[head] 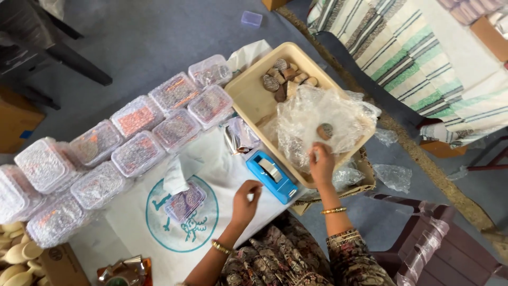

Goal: The person wraps small plastic containers filled with beads in bubble wrap. They place a container on a sheet of bubble wrap, fold the wrap around it, and secure it with tape. The wrapped items are then placed in a tray.

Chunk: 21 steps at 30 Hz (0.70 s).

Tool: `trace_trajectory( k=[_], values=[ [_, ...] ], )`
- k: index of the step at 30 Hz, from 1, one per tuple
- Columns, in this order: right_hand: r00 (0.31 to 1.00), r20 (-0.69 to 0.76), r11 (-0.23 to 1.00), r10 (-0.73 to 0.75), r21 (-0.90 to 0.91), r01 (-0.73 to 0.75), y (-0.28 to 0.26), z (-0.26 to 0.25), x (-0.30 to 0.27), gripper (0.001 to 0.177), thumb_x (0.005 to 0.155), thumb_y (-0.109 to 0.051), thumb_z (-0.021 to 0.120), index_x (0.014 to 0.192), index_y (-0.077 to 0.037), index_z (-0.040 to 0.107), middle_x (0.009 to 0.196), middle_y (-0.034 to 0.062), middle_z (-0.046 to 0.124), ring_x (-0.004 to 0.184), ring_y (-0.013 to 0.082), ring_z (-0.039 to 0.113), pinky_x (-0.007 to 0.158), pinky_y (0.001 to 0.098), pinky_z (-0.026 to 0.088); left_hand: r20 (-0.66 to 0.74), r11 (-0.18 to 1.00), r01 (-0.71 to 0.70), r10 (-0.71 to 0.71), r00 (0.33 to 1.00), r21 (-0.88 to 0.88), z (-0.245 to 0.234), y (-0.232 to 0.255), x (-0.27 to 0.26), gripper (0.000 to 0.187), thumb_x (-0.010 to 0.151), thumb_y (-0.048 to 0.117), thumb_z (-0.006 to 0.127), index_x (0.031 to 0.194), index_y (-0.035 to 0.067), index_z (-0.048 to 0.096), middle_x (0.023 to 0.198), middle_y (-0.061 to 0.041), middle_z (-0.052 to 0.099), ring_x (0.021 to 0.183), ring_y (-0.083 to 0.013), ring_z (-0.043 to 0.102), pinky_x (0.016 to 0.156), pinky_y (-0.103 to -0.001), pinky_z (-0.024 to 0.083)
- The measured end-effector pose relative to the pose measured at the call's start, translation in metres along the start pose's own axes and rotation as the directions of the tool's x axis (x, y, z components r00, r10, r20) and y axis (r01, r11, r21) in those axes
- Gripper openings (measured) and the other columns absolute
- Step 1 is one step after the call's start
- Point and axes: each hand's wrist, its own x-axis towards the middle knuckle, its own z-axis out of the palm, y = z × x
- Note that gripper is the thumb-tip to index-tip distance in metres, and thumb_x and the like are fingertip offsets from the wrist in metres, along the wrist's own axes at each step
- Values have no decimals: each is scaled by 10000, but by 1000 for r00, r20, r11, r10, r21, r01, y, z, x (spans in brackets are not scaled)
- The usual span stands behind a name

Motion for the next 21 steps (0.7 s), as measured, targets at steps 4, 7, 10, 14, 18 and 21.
trace_trajectory(
  k=[4, 7, 10, 14, 18, 21],
  values=[
    [989, 133, 968, 65, 232, -95, -1, -12, -10, 197, 908, -9, 674, 1097, -56, 642, 1081, 99, 727, 963, 272, 717, 857, 387, 558, 234, 969, -234, 212, 949, 73, 49, 33, 52, 241, 898, -44, 623, 1099, 69, 693, 1053, -121, 697, 986, -294, 689, 858, -369, 566],
    [992, 94, 961, 81, 256, -103, -8, -26, -13, 229, 900, -8, 697, 1123, -53, 675, 1013, 122, 731, 898, 317, 717, 789, 414, 559, 426, 828, -499, 367, 827, 256, 84, 69, 91, 577, 733, -89, 618, 1291, 56, 632, 1227, -141, 645, 1141, -343, 602, 942, -433, 513],
    [940, 274, 951, 201, 176, -255, -9, -35, -5, 193, 878, -31, 716, 1068, -65, 706, 976, 139, 746, 847, 314, 725, 705, 410, 561, 551, 677, -603, 337, 763, 422, 120, 58, 122, 693, 615, 16, 704, 1301, 56, 619, 1355, -165, 601, 1103, -375, 577, 832, -537, 466],
    [912, 262, 875, 314, 294, -386, 6, -38, 21, 210, 872, -64, 706, 1081, -79, 710, 1072, 110, 765, 837, 299, 739, 624, 370, 578, 616, 383, -680, 294, 731, 625, 150, -5, 140, 203, 853, 98, 630, 1045, 122, 689, 1067, -40, 648, 1108, -244, 599, 932, -431, 466],
    [993, -30, 955, 117, 277, -104, 12, -37, 66, 214, 984, -118, 667, 1197, -109, 691, 1168, 104, 756, 1064, 270, 738, 920, 361, 578, 663, 230, -755, 368, 652, 615, 137, 6, 132, 127, 833, 132, 619, 923, 143, 708, 1004, -22, 638, 1117, -246, 564, 922, -424, 433],
    [975, 167, 963, -147, -199, 180, 44, -7, 77, 301, 875, -247, 700, 1168, -181, 715, 1235, 84, 731, 1160, 316, 672, 907, 466, 525, 667, 207, -760, 377, 643, 615, 129, 10, 125, 90, 859, 149, 623, 895, 147, 705, 997, -17, 640, 1131, -239, 554, 958, -444, 429]
  ],
)
